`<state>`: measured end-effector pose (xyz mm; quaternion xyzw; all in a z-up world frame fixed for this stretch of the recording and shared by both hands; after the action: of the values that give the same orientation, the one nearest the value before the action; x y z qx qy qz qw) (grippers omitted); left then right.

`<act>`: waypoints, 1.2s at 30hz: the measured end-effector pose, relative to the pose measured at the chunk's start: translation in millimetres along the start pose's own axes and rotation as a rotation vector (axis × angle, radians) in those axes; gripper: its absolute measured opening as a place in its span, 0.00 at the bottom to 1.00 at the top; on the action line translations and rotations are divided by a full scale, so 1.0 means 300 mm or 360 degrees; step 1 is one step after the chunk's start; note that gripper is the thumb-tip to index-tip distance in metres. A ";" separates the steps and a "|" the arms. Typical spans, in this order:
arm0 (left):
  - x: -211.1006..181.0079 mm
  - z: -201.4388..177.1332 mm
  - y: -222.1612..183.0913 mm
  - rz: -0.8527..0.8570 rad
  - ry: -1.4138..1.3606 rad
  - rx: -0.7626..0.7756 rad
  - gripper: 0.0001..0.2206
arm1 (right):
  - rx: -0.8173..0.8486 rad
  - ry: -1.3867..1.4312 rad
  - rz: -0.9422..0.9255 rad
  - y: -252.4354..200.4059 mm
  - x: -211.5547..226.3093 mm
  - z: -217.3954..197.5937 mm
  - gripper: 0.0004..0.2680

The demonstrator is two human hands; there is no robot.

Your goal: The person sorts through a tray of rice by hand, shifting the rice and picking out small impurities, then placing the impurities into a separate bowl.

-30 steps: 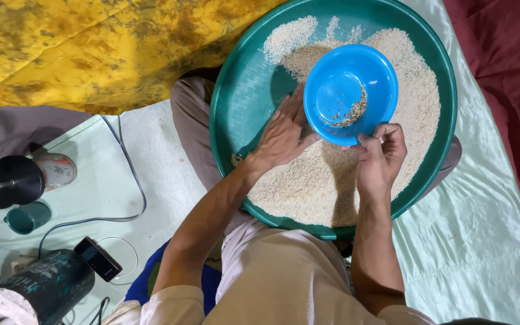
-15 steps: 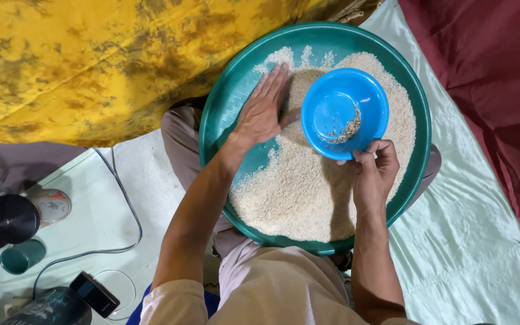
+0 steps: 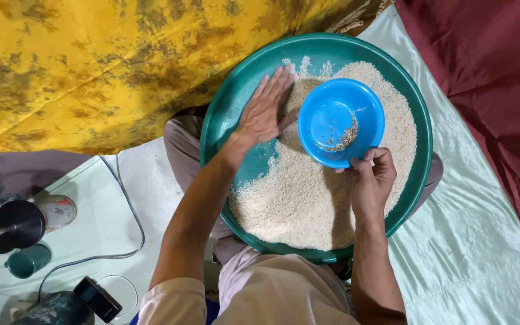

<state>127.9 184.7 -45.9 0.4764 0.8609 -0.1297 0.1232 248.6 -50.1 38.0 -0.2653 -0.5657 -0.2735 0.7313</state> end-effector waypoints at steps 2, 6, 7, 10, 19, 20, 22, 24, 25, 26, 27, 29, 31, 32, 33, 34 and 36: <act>-0.052 0.000 -0.020 0.0143 -0.0116 -0.0033 0.38 | -0.0020 -0.0006 0.0004 0.005 0.021 0.011 0.09; -0.076 -0.060 -0.042 0.0163 -0.0482 -0.0027 0.37 | -0.0019 -0.0030 -0.0021 0.018 0.018 0.001 0.09; -0.048 -0.053 -0.024 0.0161 -0.0482 -0.0029 0.37 | -0.0016 -0.0031 -0.0022 0.015 0.019 0.001 0.09; 0.017 -0.044 0.048 0.0263 -0.0149 -0.0287 0.38 | -0.0038 0.0013 -0.0023 0.018 0.031 0.009 0.09; -0.084 0.054 0.142 0.0547 -0.0519 -0.0165 0.42 | -0.0054 0.0013 -0.0026 0.013 0.042 0.005 0.09; -0.084 0.059 0.142 0.0575 -0.0605 -0.0144 0.43 | -0.0046 0.0001 -0.0040 0.013 0.048 0.006 0.09; -0.086 0.064 0.124 0.0596 -0.0689 -0.0125 0.44 | -0.0032 -0.0008 -0.0054 0.014 0.043 -0.003 0.09; -0.090 0.064 0.093 0.0617 -0.0840 -0.0175 0.44 | -0.0053 0.0052 -0.0067 0.018 0.020 -0.023 0.10; -0.107 0.034 0.052 0.0612 -0.0837 -0.0180 0.44 | -0.0045 0.0054 -0.0067 0.019 0.018 -0.023 0.10; -0.124 0.007 0.013 0.0502 -0.0784 -0.0218 0.41 | -0.0036 0.0046 -0.0083 0.019 0.016 -0.025 0.10; -0.140 -0.019 -0.025 0.0393 -0.0731 -0.0257 0.37 | -0.0027 0.0037 -0.0098 0.020 0.012 -0.027 0.10; -0.121 -0.031 -0.125 0.0218 -0.0531 -0.0208 0.37 | 0.0009 0.0021 -0.0081 0.018 -0.001 -0.037 0.10; -0.103 -0.061 -0.221 0.0044 -0.0328 -0.0155 0.38 | 0.0047 0.0007 -0.0063 0.017 -0.010 -0.033 0.09; -0.094 -0.084 -0.268 -0.0133 -0.0283 -0.0123 0.39 | 0.0061 0.0045 -0.0049 0.018 -0.012 -0.026 0.09; -0.085 -0.107 -0.317 -0.0309 -0.0238 -0.0089 0.40 | 0.0075 0.0083 -0.0034 0.016 -0.013 -0.018 0.09; -0.080 -0.101 -0.334 -0.0318 -0.0238 -0.0089 0.40 | 0.0082 0.0084 -0.0028 0.018 -0.033 -0.025 0.09; -0.071 -0.085 -0.369 -0.0421 -0.0187 0.0022 0.43 | 0.0110 0.0147 -0.0021 0.021 -0.071 -0.040 0.09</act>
<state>42.1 119.9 -3.0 0.3511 0.9065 -0.1785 0.1520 256.6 -51.9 14.2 -0.2233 -0.5423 -0.2705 0.7634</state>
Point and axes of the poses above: each hand's wrist, its own y-axis towards the middle knuckle, its own z-axis out of the palm, x = y × z, the point moved 1 cm from there along y, towards the middle knuckle, and after that the axes turned 6 degrees about x, right-handed, at the moved point
